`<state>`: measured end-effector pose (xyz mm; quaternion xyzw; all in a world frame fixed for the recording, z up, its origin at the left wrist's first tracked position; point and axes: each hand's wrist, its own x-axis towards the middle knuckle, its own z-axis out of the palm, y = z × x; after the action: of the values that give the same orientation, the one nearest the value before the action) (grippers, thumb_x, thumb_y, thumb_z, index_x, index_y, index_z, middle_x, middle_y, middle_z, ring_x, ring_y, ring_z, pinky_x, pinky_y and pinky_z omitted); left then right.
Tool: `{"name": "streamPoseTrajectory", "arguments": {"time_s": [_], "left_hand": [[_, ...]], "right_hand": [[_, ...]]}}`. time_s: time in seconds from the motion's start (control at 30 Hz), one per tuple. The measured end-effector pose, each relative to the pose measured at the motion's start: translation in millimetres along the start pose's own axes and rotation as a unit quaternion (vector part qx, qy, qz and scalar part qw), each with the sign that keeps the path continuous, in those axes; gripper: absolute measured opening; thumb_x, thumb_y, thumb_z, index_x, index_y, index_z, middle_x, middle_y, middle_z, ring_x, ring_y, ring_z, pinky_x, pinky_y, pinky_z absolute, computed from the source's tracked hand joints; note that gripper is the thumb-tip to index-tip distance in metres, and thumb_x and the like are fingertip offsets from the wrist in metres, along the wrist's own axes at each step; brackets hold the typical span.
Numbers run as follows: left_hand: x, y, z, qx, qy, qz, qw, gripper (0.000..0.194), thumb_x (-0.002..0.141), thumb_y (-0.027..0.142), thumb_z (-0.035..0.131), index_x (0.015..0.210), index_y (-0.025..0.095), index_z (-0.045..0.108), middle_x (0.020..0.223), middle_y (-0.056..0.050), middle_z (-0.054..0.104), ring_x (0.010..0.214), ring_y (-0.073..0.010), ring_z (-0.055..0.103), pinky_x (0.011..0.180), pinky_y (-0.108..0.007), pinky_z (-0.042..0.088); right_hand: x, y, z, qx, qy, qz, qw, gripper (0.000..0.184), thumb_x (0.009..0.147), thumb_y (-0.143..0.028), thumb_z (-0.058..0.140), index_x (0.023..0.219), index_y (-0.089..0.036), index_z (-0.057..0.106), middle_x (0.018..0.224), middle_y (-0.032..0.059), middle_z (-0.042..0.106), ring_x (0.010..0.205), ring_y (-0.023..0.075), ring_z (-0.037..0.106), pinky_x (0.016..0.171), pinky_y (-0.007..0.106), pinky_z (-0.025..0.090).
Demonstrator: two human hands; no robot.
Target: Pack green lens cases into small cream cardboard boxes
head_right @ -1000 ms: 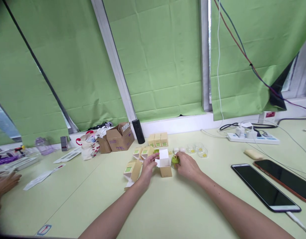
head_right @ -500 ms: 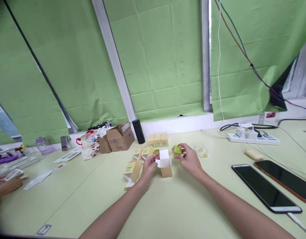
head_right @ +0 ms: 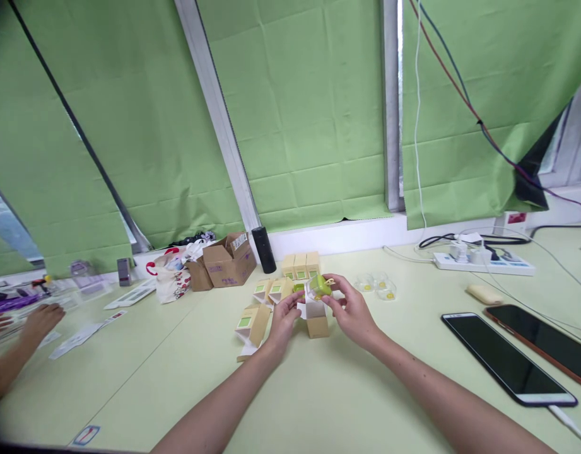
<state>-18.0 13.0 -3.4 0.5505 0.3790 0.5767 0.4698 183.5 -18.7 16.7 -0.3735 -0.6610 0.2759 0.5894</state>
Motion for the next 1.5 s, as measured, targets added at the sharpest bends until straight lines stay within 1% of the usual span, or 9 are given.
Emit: {"name": "streamPoseTrajectory", "arguments": {"time_s": [0.1,0.33,0.53,0.67,0.9,1.13,1.33,1.5], "left_hand": [[-1,1,1.8,-0.004,-0.003,0.003,1.0,0.054,0.06,0.011,0.058,0.11,0.015,0.078,0.1,-0.009,0.078,0.101,-0.026,0.07,0.089,-0.034,0.053],[-1,-1,0.8,0.009,-0.012,0.003,1.0,0.054,0.062,0.011,0.06,0.113,0.015,0.077,0.1,-0.01,0.076,0.101,-0.0258,0.07,0.091,-0.035,0.052],[0,-2,0.0,0.017,-0.014,0.005,1.0,0.054,0.063,0.01,0.06,0.114,0.015,0.077,0.103,-0.009,0.076,0.103,-0.0258,0.069,0.092,-0.035,0.051],[-1,-2,-0.2,0.02,-0.009,0.001,1.0,0.055,0.063,0.01,0.059,0.114,0.015,0.077,0.101,-0.01,0.075,0.101,-0.0255,0.069,0.092,-0.035,0.051],[-1,-2,0.4,0.022,-0.008,0.003,1.0,0.055,0.063,0.01,0.059,0.115,0.014,0.076,0.103,-0.01,0.075,0.105,-0.0264,0.069,0.095,-0.036,0.051],[-1,-2,0.6,0.021,-0.016,0.005,1.0,0.056,0.063,0.009,0.059,0.116,0.014,0.076,0.103,-0.01,0.075,0.103,-0.0264,0.069,0.089,-0.035,0.053],[-1,-4,1.3,0.014,-0.019,0.012,1.0,0.055,0.063,0.009,0.058,0.116,0.015,0.075,0.102,-0.009,0.075,0.102,-0.0251,0.069,0.088,-0.033,0.053],[-2,-6,2.7,0.02,-0.014,0.024,0.999,0.055,0.064,0.009,0.058,0.116,0.015,0.075,0.102,-0.009,0.076,0.1,-0.0247,0.07,0.086,-0.032,0.052]], "right_hand": [[0,3,-1,-0.042,-0.027,-0.013,0.999,0.039,0.099,-0.041,0.057,0.136,-0.029,0.057,0.125,0.0096,0.069,0.107,0.026,0.067,0.067,0.033,0.06],[2,17,-6,-0.174,-0.046,-0.025,0.983,0.04,0.1,-0.042,0.054,0.138,-0.029,0.055,0.112,0.0076,0.074,0.093,0.0254,0.071,0.071,0.036,0.057],[1,9,-9,-0.236,-0.088,-0.041,0.967,0.037,0.101,-0.038,0.05,0.138,-0.03,0.053,0.12,0.0076,0.074,0.091,0.0254,0.071,0.076,0.039,0.054],[-1,2,-8,-0.265,-0.102,-0.047,0.958,0.037,0.1,-0.034,0.051,0.136,-0.028,0.054,0.115,0.0075,0.075,0.086,0.0248,0.07,0.076,0.038,0.05],[-4,-1,-7,-0.285,-0.105,-0.038,0.952,0.033,0.097,-0.031,0.053,0.13,-0.026,0.054,0.102,0.005,0.074,0.088,0.0251,0.069,0.075,0.036,0.046],[-7,2,-4,-0.286,-0.116,-0.043,0.95,0.027,0.095,-0.028,0.058,0.121,-0.027,0.054,0.108,0.0055,0.072,0.094,0.0253,0.067,0.081,0.037,0.048],[-9,5,-2,-0.285,-0.123,-0.049,0.949,0.026,0.092,-0.025,0.062,0.118,-0.027,0.057,0.107,0.0056,0.069,0.092,0.0248,0.064,0.08,0.037,0.049],[-9,6,1,-0.247,-0.138,-0.051,0.958,0.026,0.089,-0.022,0.062,0.115,-0.026,0.06,0.105,0.0067,0.068,0.093,0.0259,0.061,0.079,0.038,0.05]]}}
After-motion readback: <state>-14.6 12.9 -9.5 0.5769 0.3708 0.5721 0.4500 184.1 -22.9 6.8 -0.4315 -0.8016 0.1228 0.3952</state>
